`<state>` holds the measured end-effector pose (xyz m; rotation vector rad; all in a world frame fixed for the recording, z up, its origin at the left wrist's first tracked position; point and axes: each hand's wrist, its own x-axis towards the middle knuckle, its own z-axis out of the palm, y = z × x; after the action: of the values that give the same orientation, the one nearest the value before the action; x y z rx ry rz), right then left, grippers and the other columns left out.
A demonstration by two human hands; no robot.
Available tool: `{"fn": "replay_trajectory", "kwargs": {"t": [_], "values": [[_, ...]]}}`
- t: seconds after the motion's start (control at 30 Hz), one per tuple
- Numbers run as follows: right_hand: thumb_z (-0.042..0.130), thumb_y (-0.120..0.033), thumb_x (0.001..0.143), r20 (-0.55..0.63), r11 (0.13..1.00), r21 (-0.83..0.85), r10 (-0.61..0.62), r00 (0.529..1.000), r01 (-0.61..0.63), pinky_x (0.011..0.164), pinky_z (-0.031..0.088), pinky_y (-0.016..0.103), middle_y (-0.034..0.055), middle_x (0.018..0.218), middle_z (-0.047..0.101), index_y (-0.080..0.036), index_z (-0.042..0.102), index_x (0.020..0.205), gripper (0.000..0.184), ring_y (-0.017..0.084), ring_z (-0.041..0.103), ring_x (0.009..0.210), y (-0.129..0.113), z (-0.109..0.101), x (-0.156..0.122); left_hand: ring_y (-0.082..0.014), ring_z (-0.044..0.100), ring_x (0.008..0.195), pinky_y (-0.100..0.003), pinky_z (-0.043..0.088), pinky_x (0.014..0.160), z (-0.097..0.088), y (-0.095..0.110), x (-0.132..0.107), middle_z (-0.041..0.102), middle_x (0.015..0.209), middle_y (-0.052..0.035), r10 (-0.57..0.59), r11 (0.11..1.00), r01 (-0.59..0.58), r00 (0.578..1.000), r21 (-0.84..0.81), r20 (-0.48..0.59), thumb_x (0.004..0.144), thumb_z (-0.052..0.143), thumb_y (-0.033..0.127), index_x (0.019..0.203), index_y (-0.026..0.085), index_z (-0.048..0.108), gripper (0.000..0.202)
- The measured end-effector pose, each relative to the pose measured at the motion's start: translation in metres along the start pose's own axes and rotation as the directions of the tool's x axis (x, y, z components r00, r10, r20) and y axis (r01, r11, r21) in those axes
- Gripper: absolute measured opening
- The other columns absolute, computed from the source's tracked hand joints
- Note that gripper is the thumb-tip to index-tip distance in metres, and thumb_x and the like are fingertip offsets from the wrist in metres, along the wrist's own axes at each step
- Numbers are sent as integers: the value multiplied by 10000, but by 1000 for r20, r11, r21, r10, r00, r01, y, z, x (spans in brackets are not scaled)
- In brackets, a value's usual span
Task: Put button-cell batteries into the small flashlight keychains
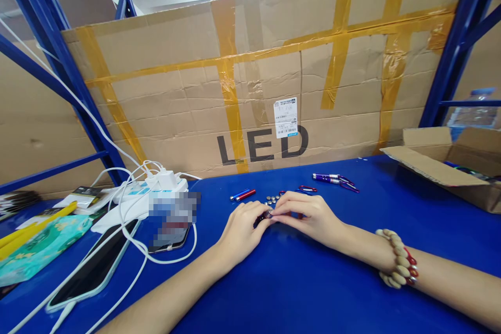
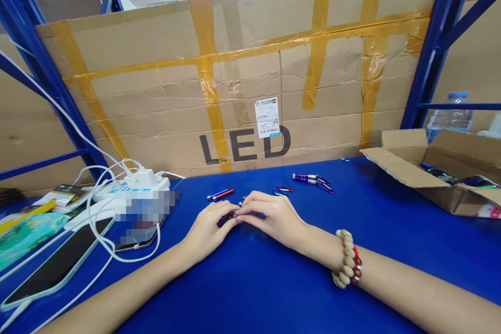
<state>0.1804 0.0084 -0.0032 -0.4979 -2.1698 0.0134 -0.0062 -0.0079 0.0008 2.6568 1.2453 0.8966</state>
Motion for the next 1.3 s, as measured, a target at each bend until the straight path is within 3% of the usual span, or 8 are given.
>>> {"fn": "replay_trajectory", "kwargs": {"t": [0.17,0.3,0.5,0.67,0.87,1.03,1.2,1.3], "values": [[569,-345,810,56,972,-94,220,974,-214,507,439,177,1,883,636,-225,580,1020,242,62,567,543,-2,-1,1,-182,591,834,-306,443,758,1,-2,1,653,888,-16,-129,991,127,988,-33,-88,859,463,259,883,210,585,134],[617,-369,757,64,933,-190,323,944,-306,502,413,193,-25,854,631,-242,616,940,223,63,545,516,-2,-3,2,-172,589,835,-294,452,759,2,-6,2,647,887,-7,-227,970,212,966,-120,-123,864,444,264,884,216,578,144],[606,-381,763,230,911,-273,375,898,-310,497,366,211,-25,815,639,-280,696,776,136,117,596,658,0,-2,3,-165,567,922,-288,442,800,3,-8,2,628,928,-4,-178,976,160,977,-148,-116,852,450,189,847,218,576,129],[619,-385,755,254,885,-255,451,856,-390,538,375,229,-26,746,654,-268,689,732,138,135,592,668,2,-1,4,-163,575,879,-287,446,775,3,-9,2,623,899,1,-179,977,163,977,-139,-113,843,483,204,830,219,581,101],[613,-418,745,268,834,-244,548,792,-494,524,361,219,-36,800,654,-249,655,769,175,112,563,616,2,-1,5,-161,582,812,-278,456,738,3,-4,2,609,837,-5,-148,986,138,981,-89,-124,839,493,278,834,216,588,113],[557,-358,803,257,845,-257,527,810,-468,532,371,223,-35,812,658,-264,651,796,134,124,572,643,1,-1,4,-154,568,757,-262,445,676,1,2,1,594,794,-5,-151,988,148,982,-39,-116,853,456,328,804,209,576,176],[491,-351,856,49,893,-136,439,897,-429,603,434,229,-9,880,667,-245,642,885,186,117,593,690,1,-2,3,-144,559,741,-250,429,654,0,3,-1,576,758,9,-119,993,121,987,4,-109,847,463,334,729,201,554,200],[473,-292,873,1,936,-62,347,938,-346,627,458,218,6,911,663,-232,640,924,185,119,606,759,0,-2,3,-143,564,750,-253,431,677,1,3,-1,582,774,8,-102,994,104,989,13,-104,840,475,333,724,198,549,193]]}}
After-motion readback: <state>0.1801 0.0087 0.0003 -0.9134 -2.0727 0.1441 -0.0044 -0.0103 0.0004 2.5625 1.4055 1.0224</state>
